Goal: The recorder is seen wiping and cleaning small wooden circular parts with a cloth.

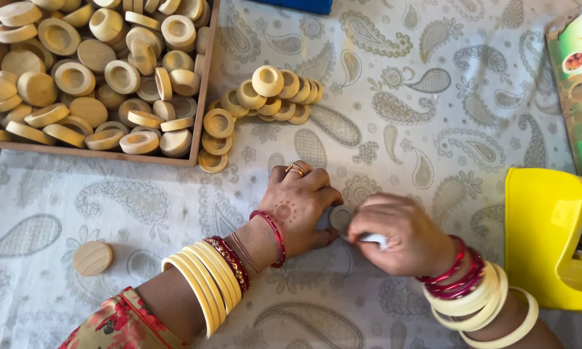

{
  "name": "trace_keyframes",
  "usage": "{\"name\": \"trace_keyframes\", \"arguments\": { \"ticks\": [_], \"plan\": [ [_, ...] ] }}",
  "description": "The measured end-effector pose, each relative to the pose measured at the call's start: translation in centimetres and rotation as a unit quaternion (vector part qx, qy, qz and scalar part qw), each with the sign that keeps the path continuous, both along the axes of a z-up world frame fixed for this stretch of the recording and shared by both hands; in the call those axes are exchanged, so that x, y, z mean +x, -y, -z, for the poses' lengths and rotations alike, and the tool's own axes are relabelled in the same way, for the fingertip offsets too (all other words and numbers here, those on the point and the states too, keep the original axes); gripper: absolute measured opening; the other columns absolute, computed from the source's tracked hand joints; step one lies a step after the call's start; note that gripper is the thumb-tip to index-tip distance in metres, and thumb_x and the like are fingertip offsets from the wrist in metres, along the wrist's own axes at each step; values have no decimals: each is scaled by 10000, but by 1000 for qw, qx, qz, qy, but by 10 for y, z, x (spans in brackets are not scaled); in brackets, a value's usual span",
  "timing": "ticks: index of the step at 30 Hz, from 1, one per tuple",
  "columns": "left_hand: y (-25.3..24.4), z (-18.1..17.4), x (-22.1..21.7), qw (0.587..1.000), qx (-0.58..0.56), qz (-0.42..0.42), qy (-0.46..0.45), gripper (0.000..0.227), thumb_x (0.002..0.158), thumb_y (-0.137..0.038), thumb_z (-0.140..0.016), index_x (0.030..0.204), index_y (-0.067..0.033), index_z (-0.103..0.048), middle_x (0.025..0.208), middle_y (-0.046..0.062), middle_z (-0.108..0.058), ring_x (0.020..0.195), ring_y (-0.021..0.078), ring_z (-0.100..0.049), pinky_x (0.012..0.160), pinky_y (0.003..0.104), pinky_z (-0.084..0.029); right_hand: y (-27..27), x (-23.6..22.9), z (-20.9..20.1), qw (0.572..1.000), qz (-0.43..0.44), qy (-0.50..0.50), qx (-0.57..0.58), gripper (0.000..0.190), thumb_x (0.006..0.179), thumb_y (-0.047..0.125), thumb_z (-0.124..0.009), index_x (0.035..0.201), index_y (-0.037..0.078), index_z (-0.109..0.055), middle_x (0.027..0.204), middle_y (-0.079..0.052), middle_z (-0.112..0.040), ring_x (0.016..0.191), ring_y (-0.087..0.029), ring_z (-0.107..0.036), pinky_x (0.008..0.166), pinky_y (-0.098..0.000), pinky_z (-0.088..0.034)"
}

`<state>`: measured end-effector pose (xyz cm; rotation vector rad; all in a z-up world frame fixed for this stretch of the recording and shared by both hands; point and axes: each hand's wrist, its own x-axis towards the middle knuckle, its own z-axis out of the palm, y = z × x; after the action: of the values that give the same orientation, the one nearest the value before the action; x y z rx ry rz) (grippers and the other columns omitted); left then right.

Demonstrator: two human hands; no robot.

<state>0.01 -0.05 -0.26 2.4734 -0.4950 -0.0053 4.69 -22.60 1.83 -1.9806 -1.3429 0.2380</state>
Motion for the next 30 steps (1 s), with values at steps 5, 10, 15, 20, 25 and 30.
{"name": "trace_keyframes", "arguments": {
  "ticks": [5,10,15,20,25,30],
  "plan": [
    [-1,5,1,1000,-5,6,6,460,675,-434,-833,1051,-183,-748,1082,50,-622,1182,314,-534,989,517,-388,-4,-2,2,990,141,2,7,177,721,-36,-737,835,86,-677,762,-27,-680,665,-153,-656,585,-310,-532],
    [-3,-4,1,1000,18,13,-8,515,622,-412,-846,1061,-169,-731,1093,62,-609,1186,319,-520,983,516,-384,-6,-4,8,995,63,61,49,159,742,-6,-705,857,100,-673,812,-28,-686,803,-191,-670,672,-332,-542],
    [-2,3,-7,995,-20,-2,99,466,727,-267,-806,1151,-125,-675,1185,83,-642,1198,290,-582,1004,461,-436,30,25,66,924,213,-227,223,71,904,-5,-691,938,56,-701,846,-31,-731,668,-104,-634,605,-253,-535],
    [0,-3,-12,943,63,61,321,255,913,-188,-752,1149,-127,-678,1184,55,-692,1140,214,-656,975,389,-525,20,32,46,814,305,-373,324,91,914,-13,-669,996,27,-668,928,-50,-708,846,-114,-683,799,-261,-573],
    [-5,-41,-21,902,129,132,391,135,870,-177,-720,981,-102,-701,1089,57,-721,1059,198,-697,884,340,-576,14,26,47,875,297,-310,225,116,888,-22,-690,999,6,-672,933,-45,-699,845,-85,-650,775,-238,-539],
    [-5,-40,-19,923,81,173,335,196,857,-129,-709,1040,-64,-729,1117,85,-726,1033,213,-699,818,337,-572,12,24,46,880,287,-317,207,99,895,-9,-695,989,14,-676,917,-26,-705,834,-61,-647,758,-224,-542]
  ]
}}
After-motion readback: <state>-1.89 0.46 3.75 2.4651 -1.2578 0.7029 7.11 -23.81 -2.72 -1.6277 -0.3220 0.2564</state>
